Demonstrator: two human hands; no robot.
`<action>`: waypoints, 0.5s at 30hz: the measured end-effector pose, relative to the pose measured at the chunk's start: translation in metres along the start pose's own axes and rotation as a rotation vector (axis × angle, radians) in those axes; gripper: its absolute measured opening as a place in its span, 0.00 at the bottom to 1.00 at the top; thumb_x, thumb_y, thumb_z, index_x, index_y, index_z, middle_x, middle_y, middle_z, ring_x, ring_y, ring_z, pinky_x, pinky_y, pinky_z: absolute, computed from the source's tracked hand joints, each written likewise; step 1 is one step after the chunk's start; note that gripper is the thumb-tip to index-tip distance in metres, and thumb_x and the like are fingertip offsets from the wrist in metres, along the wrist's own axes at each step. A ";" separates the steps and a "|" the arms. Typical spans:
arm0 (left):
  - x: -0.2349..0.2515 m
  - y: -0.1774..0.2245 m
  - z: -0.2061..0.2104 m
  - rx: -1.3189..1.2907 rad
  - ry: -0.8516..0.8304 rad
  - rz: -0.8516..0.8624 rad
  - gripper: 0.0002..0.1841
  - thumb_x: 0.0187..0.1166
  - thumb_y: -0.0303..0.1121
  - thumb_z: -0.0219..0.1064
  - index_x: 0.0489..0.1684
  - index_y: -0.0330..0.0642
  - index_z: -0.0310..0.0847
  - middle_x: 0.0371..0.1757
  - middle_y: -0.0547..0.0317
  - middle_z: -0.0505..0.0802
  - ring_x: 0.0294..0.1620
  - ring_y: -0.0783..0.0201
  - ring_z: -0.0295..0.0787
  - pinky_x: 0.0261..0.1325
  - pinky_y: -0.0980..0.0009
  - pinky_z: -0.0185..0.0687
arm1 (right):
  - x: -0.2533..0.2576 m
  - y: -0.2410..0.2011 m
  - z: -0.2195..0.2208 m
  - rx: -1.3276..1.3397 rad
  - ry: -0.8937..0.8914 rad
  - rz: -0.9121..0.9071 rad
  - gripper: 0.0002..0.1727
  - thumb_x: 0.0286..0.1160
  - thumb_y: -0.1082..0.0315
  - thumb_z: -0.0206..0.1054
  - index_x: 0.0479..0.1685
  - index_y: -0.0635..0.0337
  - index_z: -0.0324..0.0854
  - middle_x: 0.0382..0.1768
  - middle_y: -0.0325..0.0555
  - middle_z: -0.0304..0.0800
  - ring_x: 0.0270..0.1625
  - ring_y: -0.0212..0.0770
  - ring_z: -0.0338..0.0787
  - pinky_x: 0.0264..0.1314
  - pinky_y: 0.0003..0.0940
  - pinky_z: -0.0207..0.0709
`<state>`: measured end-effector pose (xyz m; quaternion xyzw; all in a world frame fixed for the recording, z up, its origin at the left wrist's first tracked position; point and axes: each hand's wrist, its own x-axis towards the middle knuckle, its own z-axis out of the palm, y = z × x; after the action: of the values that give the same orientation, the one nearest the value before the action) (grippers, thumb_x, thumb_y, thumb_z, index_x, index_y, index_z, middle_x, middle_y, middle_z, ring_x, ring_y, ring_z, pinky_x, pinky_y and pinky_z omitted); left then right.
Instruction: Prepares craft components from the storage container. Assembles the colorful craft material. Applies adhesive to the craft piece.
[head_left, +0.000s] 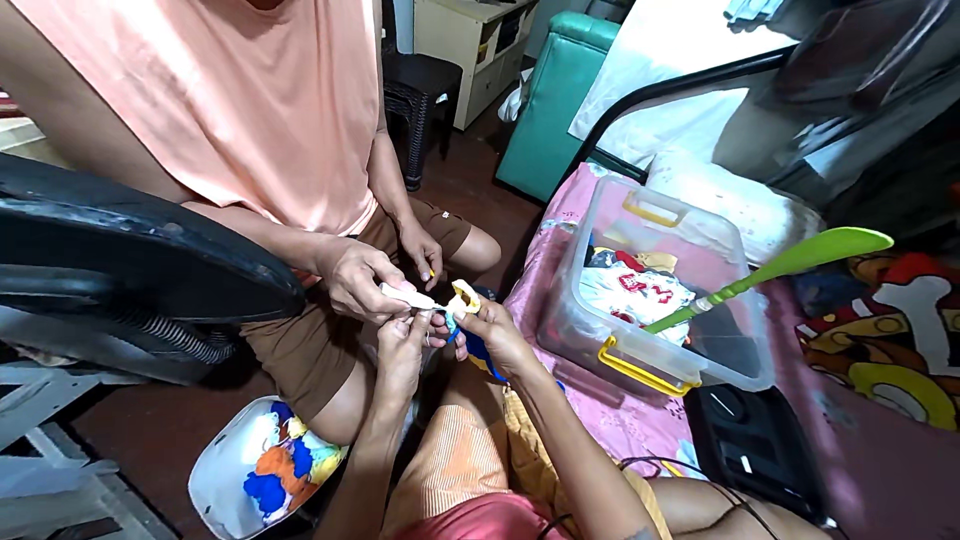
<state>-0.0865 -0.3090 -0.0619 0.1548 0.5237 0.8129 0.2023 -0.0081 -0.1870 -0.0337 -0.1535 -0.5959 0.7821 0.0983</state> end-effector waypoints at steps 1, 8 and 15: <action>0.000 0.000 0.000 -0.003 0.003 0.003 0.10 0.86 0.19 0.53 0.40 0.33 0.81 0.29 0.61 0.94 0.27 0.69 0.93 0.31 0.75 0.91 | 0.000 0.000 0.000 -0.006 0.001 -0.001 0.12 0.87 0.75 0.52 0.61 0.70 0.71 0.26 0.40 0.84 0.20 0.30 0.83 0.26 0.25 0.83; 0.000 -0.002 -0.002 -0.017 0.007 0.013 0.10 0.86 0.19 0.53 0.40 0.33 0.81 0.29 0.61 0.95 0.27 0.68 0.94 0.31 0.74 0.92 | -0.001 -0.002 0.002 -0.028 -0.004 -0.014 0.12 0.87 0.75 0.51 0.62 0.70 0.71 0.26 0.39 0.84 0.20 0.29 0.83 0.25 0.24 0.82; -0.001 -0.001 -0.001 -0.021 0.010 0.019 0.10 0.86 0.20 0.53 0.39 0.34 0.82 0.28 0.61 0.95 0.27 0.69 0.93 0.31 0.74 0.92 | -0.001 0.000 0.001 -0.024 -0.017 -0.030 0.12 0.86 0.75 0.52 0.62 0.71 0.71 0.26 0.39 0.84 0.21 0.29 0.84 0.26 0.24 0.83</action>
<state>-0.0863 -0.3103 -0.0631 0.1536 0.5145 0.8210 0.1939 -0.0079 -0.1881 -0.0332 -0.1389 -0.6083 0.7746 0.1031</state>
